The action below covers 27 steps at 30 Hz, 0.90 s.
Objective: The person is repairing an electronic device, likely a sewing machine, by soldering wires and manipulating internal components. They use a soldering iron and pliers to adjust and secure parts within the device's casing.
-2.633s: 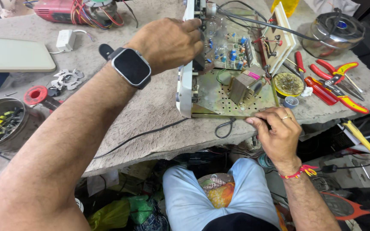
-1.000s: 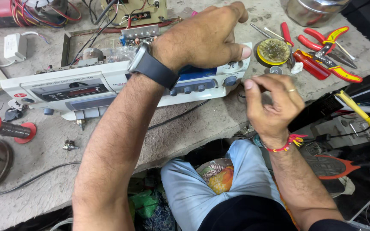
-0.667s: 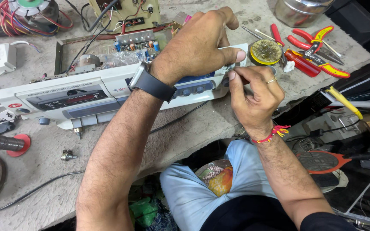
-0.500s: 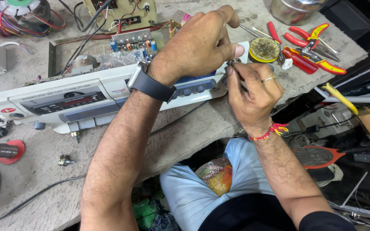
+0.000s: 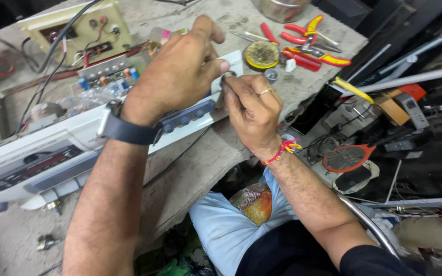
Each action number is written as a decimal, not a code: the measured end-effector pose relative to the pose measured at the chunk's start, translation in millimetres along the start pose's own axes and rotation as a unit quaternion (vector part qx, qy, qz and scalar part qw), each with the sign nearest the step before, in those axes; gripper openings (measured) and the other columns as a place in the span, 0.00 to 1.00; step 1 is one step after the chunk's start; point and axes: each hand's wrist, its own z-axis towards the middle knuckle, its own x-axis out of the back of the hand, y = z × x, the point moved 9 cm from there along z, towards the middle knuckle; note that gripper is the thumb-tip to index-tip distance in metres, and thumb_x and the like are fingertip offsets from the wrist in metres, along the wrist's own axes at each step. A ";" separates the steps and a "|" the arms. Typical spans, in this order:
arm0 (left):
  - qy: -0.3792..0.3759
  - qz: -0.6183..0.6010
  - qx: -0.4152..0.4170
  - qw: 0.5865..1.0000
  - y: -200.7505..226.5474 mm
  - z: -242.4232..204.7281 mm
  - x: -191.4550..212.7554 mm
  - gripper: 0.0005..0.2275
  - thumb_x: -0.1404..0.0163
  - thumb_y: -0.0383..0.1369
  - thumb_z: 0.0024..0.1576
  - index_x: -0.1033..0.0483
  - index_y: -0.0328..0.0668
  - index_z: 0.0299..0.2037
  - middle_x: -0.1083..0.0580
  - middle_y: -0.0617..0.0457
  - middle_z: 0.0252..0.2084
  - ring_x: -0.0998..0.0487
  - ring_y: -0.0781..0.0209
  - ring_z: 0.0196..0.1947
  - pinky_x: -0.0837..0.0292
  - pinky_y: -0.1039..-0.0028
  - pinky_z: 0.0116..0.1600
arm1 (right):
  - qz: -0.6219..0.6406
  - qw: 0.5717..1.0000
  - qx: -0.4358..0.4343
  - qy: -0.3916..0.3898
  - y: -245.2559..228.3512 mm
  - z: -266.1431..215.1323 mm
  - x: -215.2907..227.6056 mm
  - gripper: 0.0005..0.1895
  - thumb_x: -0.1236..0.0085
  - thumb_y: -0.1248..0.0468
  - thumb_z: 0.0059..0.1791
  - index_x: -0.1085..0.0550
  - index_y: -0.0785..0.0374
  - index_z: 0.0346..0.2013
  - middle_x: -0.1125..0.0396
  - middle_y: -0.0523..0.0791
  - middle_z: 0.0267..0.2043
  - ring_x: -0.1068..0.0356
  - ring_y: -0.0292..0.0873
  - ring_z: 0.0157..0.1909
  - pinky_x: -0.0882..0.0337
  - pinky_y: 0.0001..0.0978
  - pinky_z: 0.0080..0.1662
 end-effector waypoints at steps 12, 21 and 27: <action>-0.031 0.024 0.038 0.999 4.2 -0.4 0.6 0.20 0.45 0.31 0.59 0.34 0.33 0.59 0.19 0.44 0.36 0.17 0.46 0.43 0.26 0.56 0.48 | -0.351 0.905 -0.136 -0.199 299.3 -3.4 82.7 0.13 0.32 0.59 0.49 0.18 0.60 0.45 0.28 0.54 0.42 0.30 0.58 0.46 0.29 0.53 0.47; -0.014 0.022 0.013 1.000 7.6 -1.1 1.2 0.19 0.45 0.31 0.60 0.33 0.31 0.59 0.19 0.45 0.35 0.17 0.45 0.42 0.26 0.56 0.47 | -0.373 0.839 -0.030 -0.394 324.9 1.6 40.0 0.13 0.40 0.54 0.54 0.21 0.58 0.46 0.28 0.50 0.44 0.27 0.56 0.50 0.30 0.53 0.45; -0.004 0.005 -0.012 1.000 7.1 -1.7 1.9 0.18 0.46 0.31 0.62 0.34 0.29 0.58 0.19 0.44 0.34 0.17 0.45 0.44 0.26 0.56 0.48 | -0.427 0.825 0.040 -0.368 307.6 43.3 45.9 0.15 0.44 0.54 0.59 0.24 0.64 0.47 0.27 0.52 0.45 0.25 0.56 0.43 0.28 0.51 0.45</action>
